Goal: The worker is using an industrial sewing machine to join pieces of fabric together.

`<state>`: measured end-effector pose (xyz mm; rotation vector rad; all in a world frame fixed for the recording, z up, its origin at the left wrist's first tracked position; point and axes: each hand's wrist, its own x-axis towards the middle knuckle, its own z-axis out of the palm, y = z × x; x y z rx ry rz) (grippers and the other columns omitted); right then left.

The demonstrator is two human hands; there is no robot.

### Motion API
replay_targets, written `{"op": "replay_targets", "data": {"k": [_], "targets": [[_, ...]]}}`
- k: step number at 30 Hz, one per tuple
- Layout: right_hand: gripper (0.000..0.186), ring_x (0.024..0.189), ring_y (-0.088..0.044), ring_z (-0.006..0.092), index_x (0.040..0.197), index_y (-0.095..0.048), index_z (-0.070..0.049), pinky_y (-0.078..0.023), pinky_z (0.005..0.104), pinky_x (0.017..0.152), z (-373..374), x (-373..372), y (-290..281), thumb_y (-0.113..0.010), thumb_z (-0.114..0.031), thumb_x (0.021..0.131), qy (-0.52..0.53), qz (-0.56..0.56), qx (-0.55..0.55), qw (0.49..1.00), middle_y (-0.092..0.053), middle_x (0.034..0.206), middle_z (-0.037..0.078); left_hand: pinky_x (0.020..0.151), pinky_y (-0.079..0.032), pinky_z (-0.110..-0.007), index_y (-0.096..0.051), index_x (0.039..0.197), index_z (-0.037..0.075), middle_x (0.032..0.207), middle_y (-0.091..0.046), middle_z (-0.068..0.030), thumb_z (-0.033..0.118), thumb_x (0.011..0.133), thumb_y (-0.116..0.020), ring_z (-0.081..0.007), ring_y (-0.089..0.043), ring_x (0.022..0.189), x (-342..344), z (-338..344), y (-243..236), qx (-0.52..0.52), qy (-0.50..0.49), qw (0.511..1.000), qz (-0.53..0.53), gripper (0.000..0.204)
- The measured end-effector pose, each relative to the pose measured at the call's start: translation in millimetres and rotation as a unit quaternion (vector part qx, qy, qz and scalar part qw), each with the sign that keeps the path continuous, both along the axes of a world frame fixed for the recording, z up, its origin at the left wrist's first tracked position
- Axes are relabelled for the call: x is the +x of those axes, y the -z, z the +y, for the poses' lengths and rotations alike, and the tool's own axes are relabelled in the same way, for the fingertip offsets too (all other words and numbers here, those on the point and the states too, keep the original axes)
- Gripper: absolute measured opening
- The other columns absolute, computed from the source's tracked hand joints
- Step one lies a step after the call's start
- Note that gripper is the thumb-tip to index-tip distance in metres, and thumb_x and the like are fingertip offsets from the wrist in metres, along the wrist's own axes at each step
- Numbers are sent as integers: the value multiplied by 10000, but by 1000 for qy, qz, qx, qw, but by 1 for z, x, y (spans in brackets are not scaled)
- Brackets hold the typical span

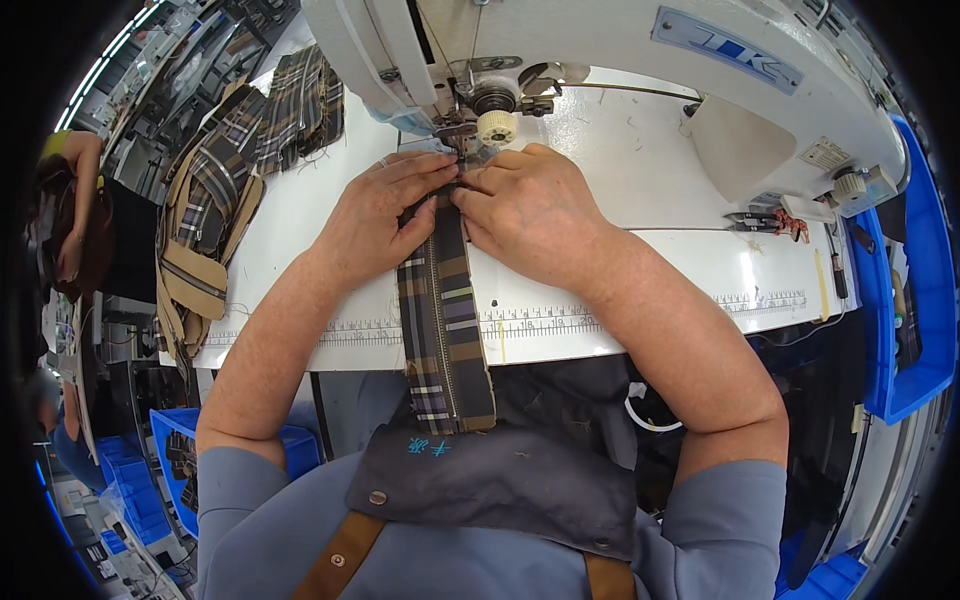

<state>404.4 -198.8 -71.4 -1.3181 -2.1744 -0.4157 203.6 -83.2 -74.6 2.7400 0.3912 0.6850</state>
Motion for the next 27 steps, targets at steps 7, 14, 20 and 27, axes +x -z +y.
{"op": "replay_targets", "data": {"k": [7, 14, 20, 27], "targets": [[274, 925, -672, 245, 977, -793, -59, -541, 395, 792, 1, 2, 0, -756, -267, 802, 27, 31, -20, 999, -763, 988, 49, 1110, -495, -422, -692, 1294, 18, 1383, -659, -128, 125, 910, -677, -331, -609, 1296, -3, -1, 0, 51, -19, 998, 10, 398], [323, 1005, -674, 241, 1013, -787, -70, -552, 396, 828, 0, 4, -2, -778, -343, 840, 34, 18, -33, 999, -758, 1042, 49, 1144, -471, -436, -676, 1299, -23, 1390, -641, -202, 273, 881, -773, -363, -557, 1380, -12, -20, -3, 18, -29, 999, 31, 521], [346, 1020, -676, 241, 1031, -774, -65, -554, 398, 830, 1, 5, -1, -792, -348, 832, 38, 28, -34, 998, -756, 1057, 42, 1120, -497, -415, -661, 1312, -41, 1395, -631, -230, 249, 873, -782, -363, -575, 1363, -7, -22, 1, 18, -29, 999, 24, 540], [334, 991, -675, 241, 1010, -759, -41, -555, 396, 803, 0, 4, -1, -797, -304, 808, 42, 21, -40, 998, -745, 1018, 46, 1110, -506, -414, -651, 1320, -47, 1397, -628, -231, 239, 881, -770, -363, -602, 1327, -6, -18, 3, 12, -20, 1000, 6, 537]]}}
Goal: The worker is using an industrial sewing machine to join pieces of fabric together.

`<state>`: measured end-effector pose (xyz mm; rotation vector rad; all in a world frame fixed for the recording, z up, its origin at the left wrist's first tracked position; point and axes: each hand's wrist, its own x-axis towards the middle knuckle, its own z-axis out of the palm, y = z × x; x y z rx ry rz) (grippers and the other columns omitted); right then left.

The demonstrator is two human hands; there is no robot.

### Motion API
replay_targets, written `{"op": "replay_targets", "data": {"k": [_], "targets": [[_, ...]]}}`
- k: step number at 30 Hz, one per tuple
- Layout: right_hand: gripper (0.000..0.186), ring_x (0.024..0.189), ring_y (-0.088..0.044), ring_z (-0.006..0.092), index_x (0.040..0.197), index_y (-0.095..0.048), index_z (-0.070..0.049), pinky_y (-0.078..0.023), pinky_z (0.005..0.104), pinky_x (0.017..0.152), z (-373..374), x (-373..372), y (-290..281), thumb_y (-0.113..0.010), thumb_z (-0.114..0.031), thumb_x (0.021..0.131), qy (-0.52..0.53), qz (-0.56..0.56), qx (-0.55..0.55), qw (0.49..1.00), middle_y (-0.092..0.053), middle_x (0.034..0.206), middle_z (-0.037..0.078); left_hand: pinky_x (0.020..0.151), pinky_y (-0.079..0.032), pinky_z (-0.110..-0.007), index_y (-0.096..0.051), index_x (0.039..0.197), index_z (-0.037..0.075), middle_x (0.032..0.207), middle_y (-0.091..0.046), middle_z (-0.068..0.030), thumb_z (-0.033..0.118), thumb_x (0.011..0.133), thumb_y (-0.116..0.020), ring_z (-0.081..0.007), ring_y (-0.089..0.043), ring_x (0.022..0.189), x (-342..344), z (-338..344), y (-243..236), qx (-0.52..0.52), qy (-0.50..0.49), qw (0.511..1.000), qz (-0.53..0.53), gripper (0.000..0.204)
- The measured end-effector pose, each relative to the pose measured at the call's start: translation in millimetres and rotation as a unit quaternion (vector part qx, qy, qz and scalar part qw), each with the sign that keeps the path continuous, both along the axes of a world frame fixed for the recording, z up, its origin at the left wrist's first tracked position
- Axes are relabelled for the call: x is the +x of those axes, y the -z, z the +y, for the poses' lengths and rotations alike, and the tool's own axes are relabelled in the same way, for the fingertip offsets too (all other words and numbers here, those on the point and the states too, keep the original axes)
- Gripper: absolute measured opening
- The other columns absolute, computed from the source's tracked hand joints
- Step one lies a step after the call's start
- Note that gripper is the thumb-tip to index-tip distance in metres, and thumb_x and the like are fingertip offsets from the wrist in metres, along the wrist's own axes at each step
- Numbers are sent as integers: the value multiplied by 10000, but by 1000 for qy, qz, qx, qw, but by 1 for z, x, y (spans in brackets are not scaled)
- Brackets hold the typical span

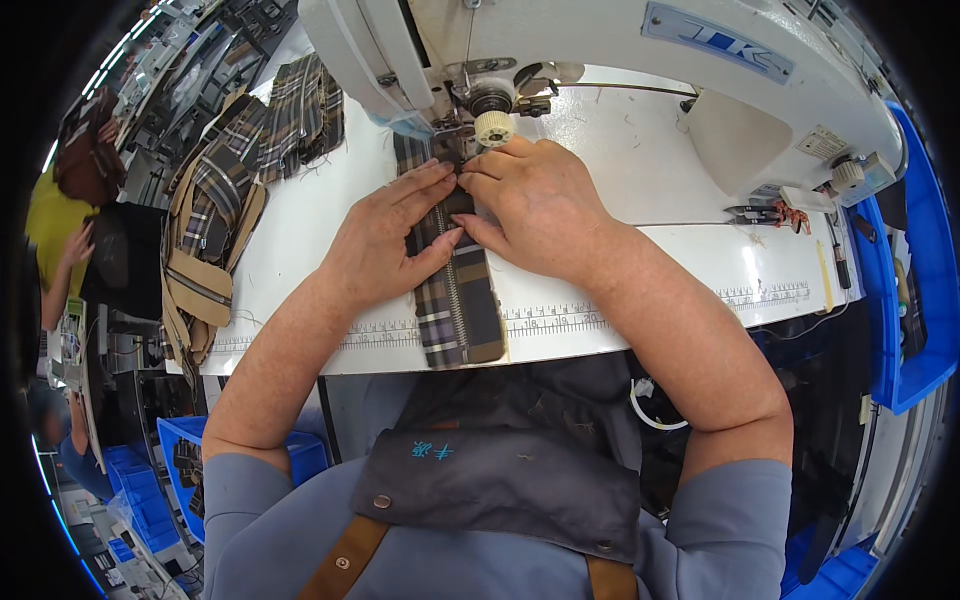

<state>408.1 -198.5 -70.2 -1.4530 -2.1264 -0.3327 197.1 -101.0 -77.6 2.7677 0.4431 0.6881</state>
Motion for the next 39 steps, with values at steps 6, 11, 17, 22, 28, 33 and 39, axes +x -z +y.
{"op": "replay_targets", "data": {"k": [6, 11, 17, 22, 28, 33, 39], "targets": [[331, 974, -677, 246, 1004, -760, -35, -554, 396, 789, 0, 0, -1, -798, -290, 795, -2, -5, 9, 1000, -742, 1009, 52, 1115, -499, -394, -650, 1326, -55, 1414, -619, -215, 330, 911, -725, -332, -601, 1325, 1, 2, 1, 4, -7, 1000, 22, 571], [326, 969, -676, 248, 1007, -761, -32, -552, 397, 782, 0, -2, -2, -794, -280, 798, -3, -5, 7, 1000, -738, 996, 54, 1110, -502, -391, -665, 1313, -46, 1407, -629, -203, 332, 910, -723, -320, -599, 1331, 0, 4, 0, -2, -2, 1000, 16, 556], [306, 961, -674, 253, 1000, -762, -31, -548, 393, 783, 1, -2, -2, -786, -267, 806, -2, -4, 2, 1000, -733, 978, 61, 1087, -519, -390, -673, 1305, -42, 1389, -645, -197, 318, 902, -731, -316, -620, 1307, 2, 5, 1, -3, -8, 1000, -1, 543], [287, 962, -674, 255, 996, -768, -29, -547, 390, 785, 2, -2, 1, -772, -253, 817, 1, -4, 8, 1000, -735, 975, 65, 1087, -522, -391, -689, 1287, -24, 1375, -656, -196, 248, 890, -751, -323, -634, 1289, 3, 4, -2, -10, -18, 1000, 3, 485], [278, 954, -680, 255, 995, -773, -31, -546, 393, 794, 1, -3, -1, -765, -256, 834, 4, -4, 6, 1000, -739, 1003, 67, 1091, -521, -388, -698, 1283, -8, 1379, -660, -186, 189, 910, -731, -323, -649, 1268, 6, 10, -4, -7, -30, 999, 15, 423], [264, 940, -683, 264, 995, -772, -38, -546, 398, 796, 3, -4, -1, -767, -250, 838, -6, 4, 10, 1000, -736, 1018, 66, 1050, -540, -395, -695, 1277, -16, 1357, -670, -185, 216, 942, -699, -340, -675, 1207, 9, 26, -4, 5, -38, 999, 16, 407], [245, 916, -692, 278, 1005, -763, -39, -549, 409, 791, 1, -4, -3, -776, -213, 833, -6, 12, 0, 1000, -730, 1057, 74, 901, -577, -432, -716, 1187, 33, 1200, -715, -118, 185, 999, -608, -324, -692, 1085, 18, 57, -21, 42, 2, 994, 99, 265]]}}
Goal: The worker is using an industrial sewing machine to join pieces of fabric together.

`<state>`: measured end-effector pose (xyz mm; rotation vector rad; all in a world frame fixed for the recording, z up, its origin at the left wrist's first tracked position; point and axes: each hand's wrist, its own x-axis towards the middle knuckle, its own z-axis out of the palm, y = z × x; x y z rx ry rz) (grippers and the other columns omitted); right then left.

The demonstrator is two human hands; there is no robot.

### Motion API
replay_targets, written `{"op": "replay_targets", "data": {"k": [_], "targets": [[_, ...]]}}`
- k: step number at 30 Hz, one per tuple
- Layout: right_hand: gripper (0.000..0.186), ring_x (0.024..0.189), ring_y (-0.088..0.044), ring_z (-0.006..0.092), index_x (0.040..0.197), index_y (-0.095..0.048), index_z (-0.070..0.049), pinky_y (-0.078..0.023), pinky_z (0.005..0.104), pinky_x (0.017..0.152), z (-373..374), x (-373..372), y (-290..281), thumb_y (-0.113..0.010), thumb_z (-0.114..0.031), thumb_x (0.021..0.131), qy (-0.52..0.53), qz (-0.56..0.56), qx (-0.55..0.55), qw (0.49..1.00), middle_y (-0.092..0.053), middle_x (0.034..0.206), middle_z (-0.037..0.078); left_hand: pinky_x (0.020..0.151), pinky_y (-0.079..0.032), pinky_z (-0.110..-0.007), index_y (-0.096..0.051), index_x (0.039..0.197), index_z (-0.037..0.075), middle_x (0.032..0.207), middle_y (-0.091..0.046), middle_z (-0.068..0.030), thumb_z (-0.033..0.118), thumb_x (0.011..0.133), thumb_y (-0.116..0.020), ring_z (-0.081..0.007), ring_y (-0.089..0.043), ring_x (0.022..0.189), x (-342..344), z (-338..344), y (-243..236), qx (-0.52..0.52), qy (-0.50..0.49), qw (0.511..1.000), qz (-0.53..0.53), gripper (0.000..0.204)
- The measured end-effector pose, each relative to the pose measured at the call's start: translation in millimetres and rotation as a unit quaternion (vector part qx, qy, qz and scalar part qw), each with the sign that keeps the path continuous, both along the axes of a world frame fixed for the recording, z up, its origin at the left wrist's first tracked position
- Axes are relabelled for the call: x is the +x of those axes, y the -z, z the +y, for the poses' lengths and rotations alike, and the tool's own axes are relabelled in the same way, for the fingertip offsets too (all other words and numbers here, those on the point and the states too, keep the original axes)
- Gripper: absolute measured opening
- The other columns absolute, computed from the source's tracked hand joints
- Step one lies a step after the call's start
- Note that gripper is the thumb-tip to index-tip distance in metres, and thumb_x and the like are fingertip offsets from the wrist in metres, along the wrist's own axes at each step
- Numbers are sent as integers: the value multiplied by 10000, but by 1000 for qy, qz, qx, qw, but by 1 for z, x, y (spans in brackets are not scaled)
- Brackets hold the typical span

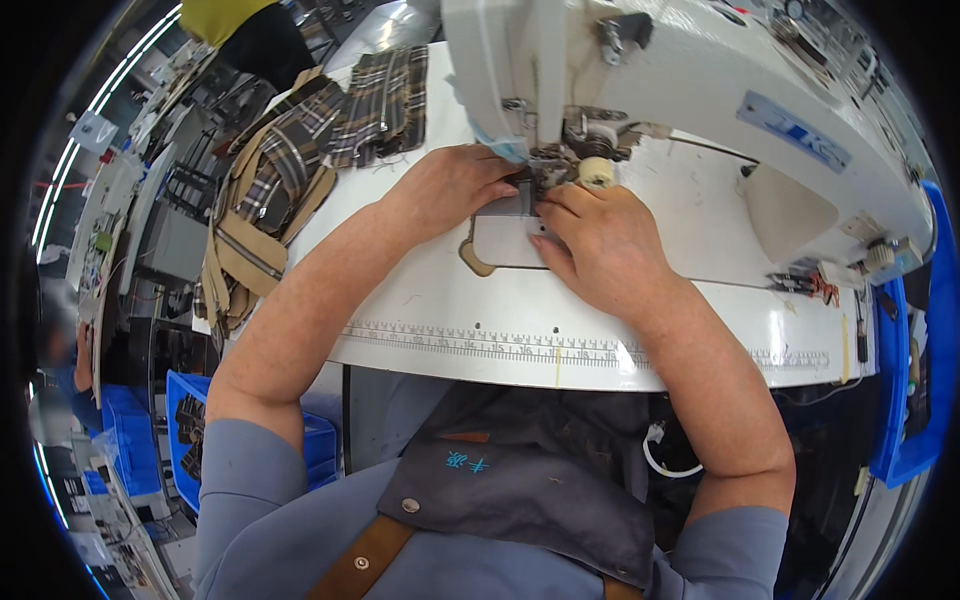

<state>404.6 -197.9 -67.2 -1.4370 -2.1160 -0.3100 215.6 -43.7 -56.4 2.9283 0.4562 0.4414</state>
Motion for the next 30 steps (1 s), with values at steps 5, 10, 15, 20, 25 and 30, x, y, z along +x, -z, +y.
{"op": "replay_targets", "data": {"k": [5, 10, 15, 20, 25, 30], "targets": [[245, 918, -694, 277, 1012, -756, -30, -554, 408, 778, 2, -1, -1, -775, -194, 831, -11, -3, 10, 1000, -722, 1081, 80, 881, -577, -441, -706, 1138, 51, 1106, -732, -149, 116, 993, -573, -350, -704, 1028, 10, 19, -15, 18, -5, 993, 121, 208], [245, 939, -694, 275, 1018, -752, -26, -561, 403, 771, 0, -2, -4, -777, -181, 830, -10, -12, -3, 1000, -719, 1080, 74, 887, -595, -384, -746, 1049, 97, 1109, -744, -98, 83, 901, -646, -261, -727, 1069, 20, 25, -18, 225, 63, 957, 172, 178], [260, 973, -686, 278, 1046, -751, -25, -565, 404, 782, 2, -3, -8, -776, -177, 836, -10, -14, -16, 1000, -715, 1089, 81, 869, -554, -320, -779, 797, 157, 875, -715, -9, 123, 788, -715, -237, -708, 979, -2, 63, -16, 470, 57, 873, 122, 73], [275, 995, -676, 285, 1074, -750, -23, -566, 405, 803, -1, -1, -7, -770, -171, 843, -11, -15, -22, 1000, -711, 1091, 88, 1079, -468, -331, -730, 1036, 14, 983, -690, -50, 60, 816, -690, -205, -678, 1092, -52, 85, -43, 526, -90, 840, 98, 228], [278, 1020, -665, 291, 1089, -745, -21, -566, 405, 825, 3, -4, -6, -763, -157, 847, -17, -19, -20, 999, -707, 1110, 95, 1201, -341, -463, -702, 1227, 119, 1231, -729, -57, 85, 797, -689, -161, -665, 1158, -126, 64, -18, 345, -226, 910, -48, 432], [279, 1036, -654, 297, 1103, -738, -12, -561, 407, 845, 0, -2, -3, -750, -144, 858, -3, -13, -33, 999, -697, 1130, 100, 1147, -377, -486, -744, 1167, 131, 1174, -741, -97, 308, 849, -726, -233, -702, 1027, -197, 24, -68, 76, -494, 860, -104, 364]]}}
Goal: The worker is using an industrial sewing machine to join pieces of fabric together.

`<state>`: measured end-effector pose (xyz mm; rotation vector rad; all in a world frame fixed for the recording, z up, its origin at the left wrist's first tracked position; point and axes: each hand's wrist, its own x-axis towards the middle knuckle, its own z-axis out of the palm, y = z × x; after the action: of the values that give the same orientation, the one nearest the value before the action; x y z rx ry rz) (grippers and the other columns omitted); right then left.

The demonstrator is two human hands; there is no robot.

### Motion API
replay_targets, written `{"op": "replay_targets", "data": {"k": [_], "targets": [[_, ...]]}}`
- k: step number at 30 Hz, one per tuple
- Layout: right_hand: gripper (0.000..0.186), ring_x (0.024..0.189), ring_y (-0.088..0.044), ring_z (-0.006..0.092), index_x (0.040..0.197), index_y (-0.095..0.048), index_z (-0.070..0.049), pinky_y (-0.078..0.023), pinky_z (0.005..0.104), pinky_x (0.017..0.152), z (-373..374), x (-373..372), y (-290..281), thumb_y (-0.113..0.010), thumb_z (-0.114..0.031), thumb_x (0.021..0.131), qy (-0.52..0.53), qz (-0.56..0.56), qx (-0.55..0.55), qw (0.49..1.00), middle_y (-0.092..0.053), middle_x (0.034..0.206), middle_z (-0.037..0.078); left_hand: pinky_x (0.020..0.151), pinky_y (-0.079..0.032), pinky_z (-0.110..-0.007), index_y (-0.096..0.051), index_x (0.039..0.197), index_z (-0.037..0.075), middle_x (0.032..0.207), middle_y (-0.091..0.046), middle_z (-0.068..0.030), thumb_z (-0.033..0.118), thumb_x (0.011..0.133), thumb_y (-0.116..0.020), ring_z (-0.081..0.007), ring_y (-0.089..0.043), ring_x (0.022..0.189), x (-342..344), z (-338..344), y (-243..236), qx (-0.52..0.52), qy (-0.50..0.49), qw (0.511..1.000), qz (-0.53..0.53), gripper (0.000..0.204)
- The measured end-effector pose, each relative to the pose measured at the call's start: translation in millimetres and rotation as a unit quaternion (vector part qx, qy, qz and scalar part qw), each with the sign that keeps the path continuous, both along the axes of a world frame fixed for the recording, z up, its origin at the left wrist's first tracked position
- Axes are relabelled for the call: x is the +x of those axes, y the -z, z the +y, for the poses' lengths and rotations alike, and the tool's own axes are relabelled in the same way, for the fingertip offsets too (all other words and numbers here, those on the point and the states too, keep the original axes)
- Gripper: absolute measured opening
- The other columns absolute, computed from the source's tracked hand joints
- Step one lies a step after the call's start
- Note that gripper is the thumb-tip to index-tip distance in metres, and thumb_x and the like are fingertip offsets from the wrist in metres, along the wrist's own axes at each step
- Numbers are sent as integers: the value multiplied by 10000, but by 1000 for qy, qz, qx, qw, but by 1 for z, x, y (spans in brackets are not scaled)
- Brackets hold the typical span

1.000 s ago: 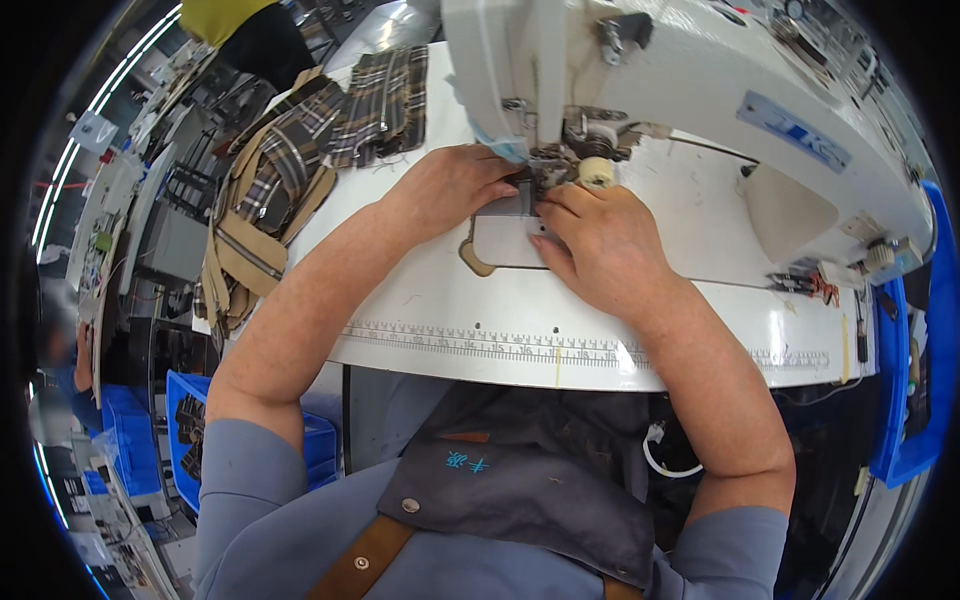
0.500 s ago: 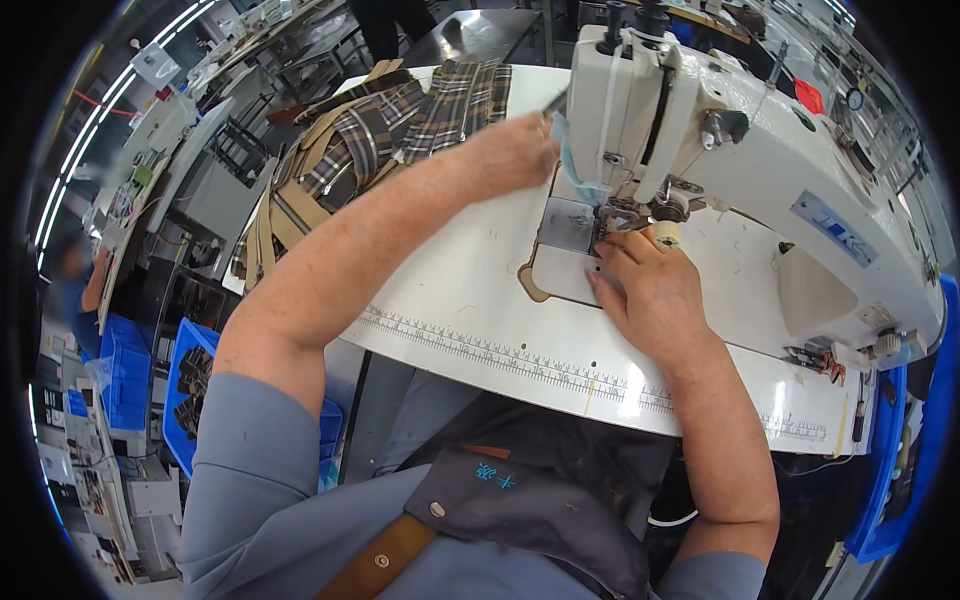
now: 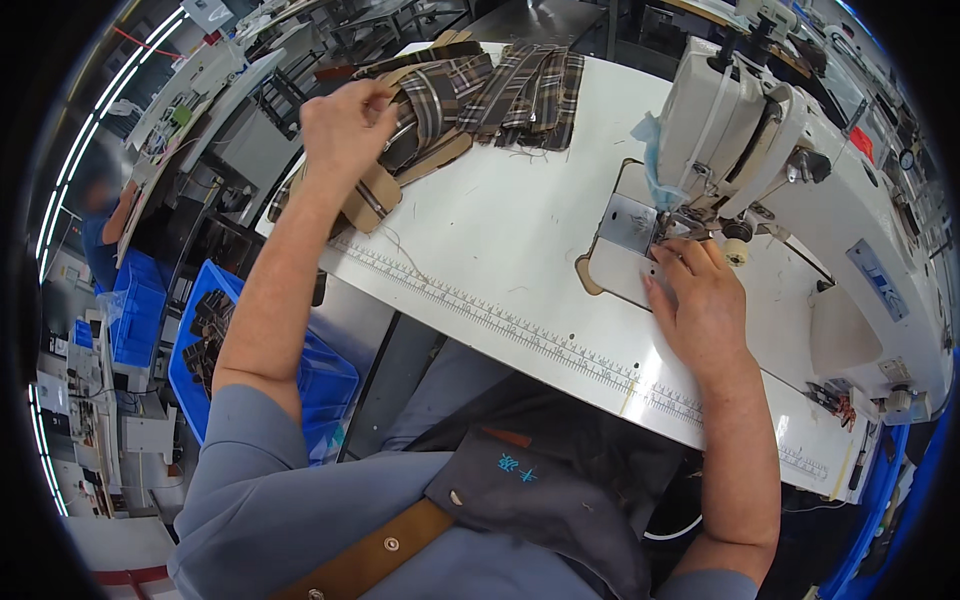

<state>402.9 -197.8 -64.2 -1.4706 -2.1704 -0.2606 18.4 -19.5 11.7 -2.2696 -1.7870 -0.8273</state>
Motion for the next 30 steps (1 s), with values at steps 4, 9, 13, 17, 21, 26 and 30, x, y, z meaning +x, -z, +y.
{"op": "replay_targets", "data": {"k": [4, 9, 13, 17, 21, 26, 30], "targets": [[285, 1050, -644, 300, 1121, -737, -9, -548, 409, 872, 0, -2, -3, -742, -142, 869, 0, -6, 0, 1000, -689, 1139, 105, 1052, -487, -438, -751, 1168, 106, 1066, -763, -129, 441, 803, -771, -276, -715, 1028, -99, 6, 17, 93, -110, 990, -5, 496], [282, 1054, -639, 309, 1127, -738, -12, -540, 411, 886, -1, -5, -5, -737, -136, 873, 4, -3, -15, 1000, -685, 1138, 112, 996, -543, -403, -763, 1191, 18, 1129, -762, -202, 567, 739, -749, -330, -723, 1106, -127, -5, 26, -154, -152, 975, -58, 712], [287, 1053, -635, 322, 1140, -734, -8, -536, 416, 889, -1, -3, -2, -730, -130, 881, -7, -7, 3, 1000, -682, 1143, 122, 1009, -537, -428, -746, 1208, 12, 1153, -740, -254, 472, 772, -724, -377, -708, 1123, -114, -3, 18, -152, -146, 978, -6, 634], [291, 1056, -633, 333, 1152, -730, -3, -532, 420, 898, -5, -2, -3, -724, -128, 888, -20, -10, 4, 1000, -680, 1155, 129, 1035, -521, -455, -699, 1240, 16, 1179, -722, -273, 297, 811, -712, -416, -681, 1163, -125, 9, 28, -80, -179, 980, 38, 513], [282, 1105, -628, 376, 1182, -711, 15, -512, 440, 952, -2, -2, -1, -681, -98, 925, -20, 8, -20, 1000, -673, 1191, 172, 1038, -517, -484, -619, 1296, 17, 1190, -707, -291, 87, 840, -683, -443, -659, 1185, -140, 2, 8, -45, -196, 978, -52, 465], [274, 1081, -643, 347, 1159, -722, -1, -530, 424, 934, -3, -4, -2, -712, -99, 904, -22, -16, -14, 1000, -679, 1175, 140, 861, -600, -377, -335, 1530, 107, 1182, -726, -202, -34, 927, -637, -259, -734, 1017, -121, -45, -23, 31, 115, 883, -455, 690], [388, 1104, -666, 360, 1241, -687, -32, -555, 418, 922, -5, 1, 2, -750, -48, 859, -41, 42, -20, 998, -675, 1252, 143, 910, -579, -342, -195, 1610, 171, 1261, -684, -194, -66, 952, -619, -214, -699, 1056, 24, -121, -6, -212, 272, 751, -563, 818]]}}
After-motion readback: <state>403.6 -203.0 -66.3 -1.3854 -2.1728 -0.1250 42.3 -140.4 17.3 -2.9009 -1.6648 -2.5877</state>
